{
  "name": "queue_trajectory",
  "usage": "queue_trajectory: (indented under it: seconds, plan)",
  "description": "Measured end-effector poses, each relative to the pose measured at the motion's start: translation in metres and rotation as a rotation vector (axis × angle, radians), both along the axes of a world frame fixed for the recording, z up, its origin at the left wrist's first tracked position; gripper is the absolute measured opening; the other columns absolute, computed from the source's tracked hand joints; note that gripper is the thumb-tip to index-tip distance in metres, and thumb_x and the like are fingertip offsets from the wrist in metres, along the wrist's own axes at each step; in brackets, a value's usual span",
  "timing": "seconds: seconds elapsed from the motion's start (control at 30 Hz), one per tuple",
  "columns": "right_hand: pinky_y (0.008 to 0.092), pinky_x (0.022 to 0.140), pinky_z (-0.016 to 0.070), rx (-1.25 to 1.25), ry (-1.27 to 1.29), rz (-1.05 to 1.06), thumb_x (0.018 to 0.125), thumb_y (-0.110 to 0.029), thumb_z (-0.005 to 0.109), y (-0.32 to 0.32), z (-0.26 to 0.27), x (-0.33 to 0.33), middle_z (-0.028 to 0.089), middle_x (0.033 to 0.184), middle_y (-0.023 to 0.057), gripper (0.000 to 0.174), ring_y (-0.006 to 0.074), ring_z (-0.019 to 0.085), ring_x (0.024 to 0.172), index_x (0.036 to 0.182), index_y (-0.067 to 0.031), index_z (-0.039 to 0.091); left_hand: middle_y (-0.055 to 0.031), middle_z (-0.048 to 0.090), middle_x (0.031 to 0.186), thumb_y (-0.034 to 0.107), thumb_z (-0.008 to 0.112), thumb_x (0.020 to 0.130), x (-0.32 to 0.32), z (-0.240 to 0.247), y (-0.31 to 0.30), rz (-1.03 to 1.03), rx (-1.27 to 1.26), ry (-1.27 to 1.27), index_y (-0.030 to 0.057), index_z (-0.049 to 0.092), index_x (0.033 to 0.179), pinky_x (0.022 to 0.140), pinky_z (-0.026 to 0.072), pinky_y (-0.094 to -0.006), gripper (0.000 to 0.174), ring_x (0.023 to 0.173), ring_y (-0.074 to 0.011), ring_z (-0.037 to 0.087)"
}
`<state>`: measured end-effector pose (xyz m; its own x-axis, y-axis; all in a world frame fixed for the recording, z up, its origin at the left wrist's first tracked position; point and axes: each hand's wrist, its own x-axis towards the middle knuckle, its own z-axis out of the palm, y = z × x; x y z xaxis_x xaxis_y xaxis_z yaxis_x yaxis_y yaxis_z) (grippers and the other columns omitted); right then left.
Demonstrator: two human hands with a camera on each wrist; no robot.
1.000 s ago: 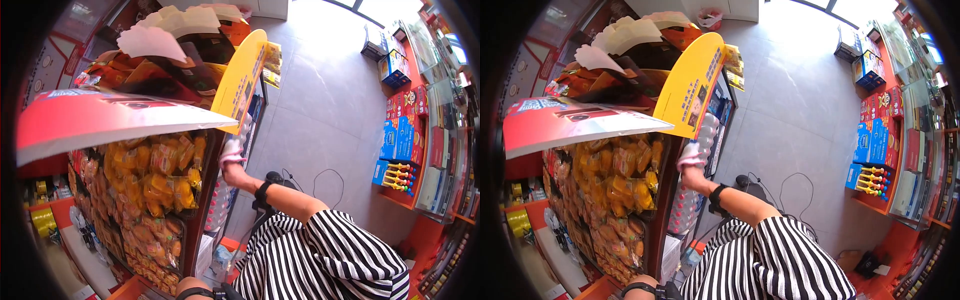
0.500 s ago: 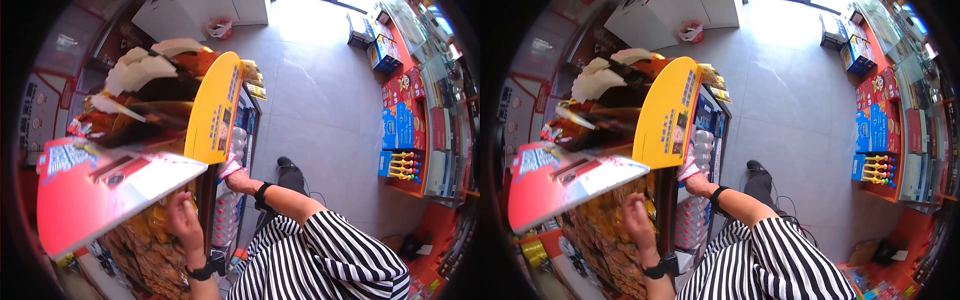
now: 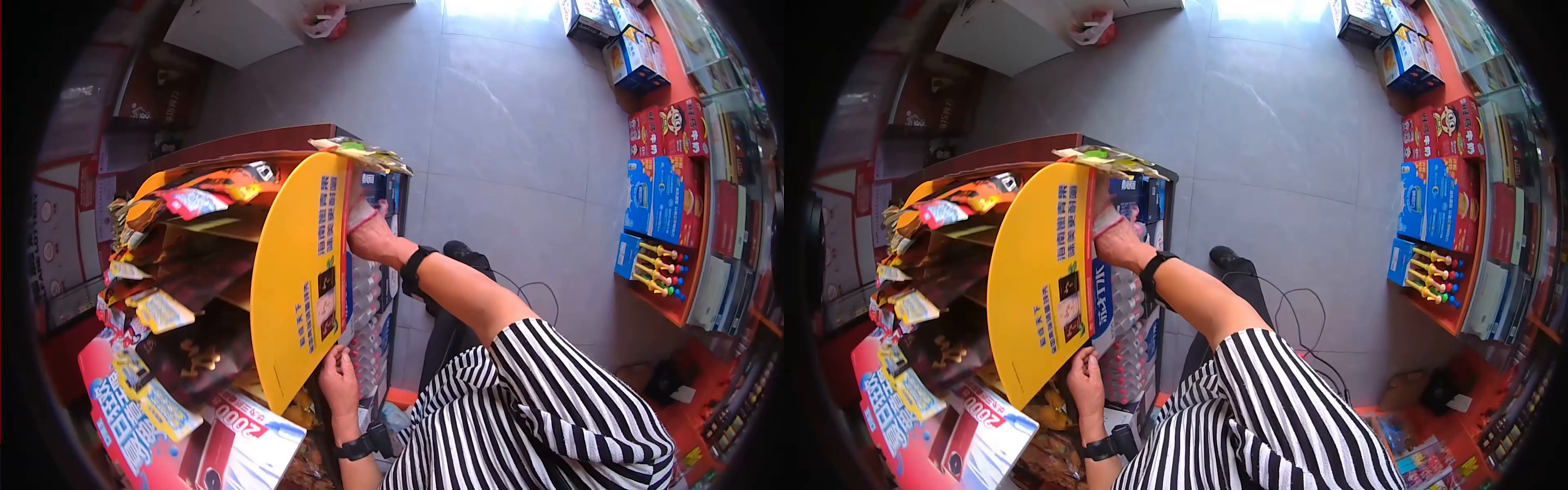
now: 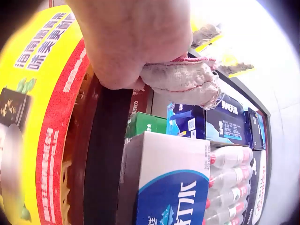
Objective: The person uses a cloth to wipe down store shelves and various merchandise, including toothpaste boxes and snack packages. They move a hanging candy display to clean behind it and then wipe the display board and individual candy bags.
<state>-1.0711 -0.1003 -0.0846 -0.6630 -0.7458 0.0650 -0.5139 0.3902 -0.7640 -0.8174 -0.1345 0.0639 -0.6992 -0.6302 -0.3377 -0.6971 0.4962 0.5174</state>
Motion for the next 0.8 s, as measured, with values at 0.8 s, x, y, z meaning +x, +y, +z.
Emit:
queue_trajectory:
  seconds: [0.8]
  plan:
    - [0.0459, 0.085, 0.0445, -0.263, -0.082, -0.161, 0.07, 0.0, 0.052, -0.004, 0.001, -0.021, 0.053, 0.111, 0.0265, 0.04, 0.0431, 0.05, 0.106, 0.11, 0.0017, 0.053, -0.0147, 0.058, 0.112, 0.002, 0.054, 0.091, 0.033, -0.074, -0.034, 0.325, 0.027, 0.078, -0.0091, 0.046, 0.117, 0.073, 0.0519, -0.0284, 0.03, 0.089, -0.021, 0.064]
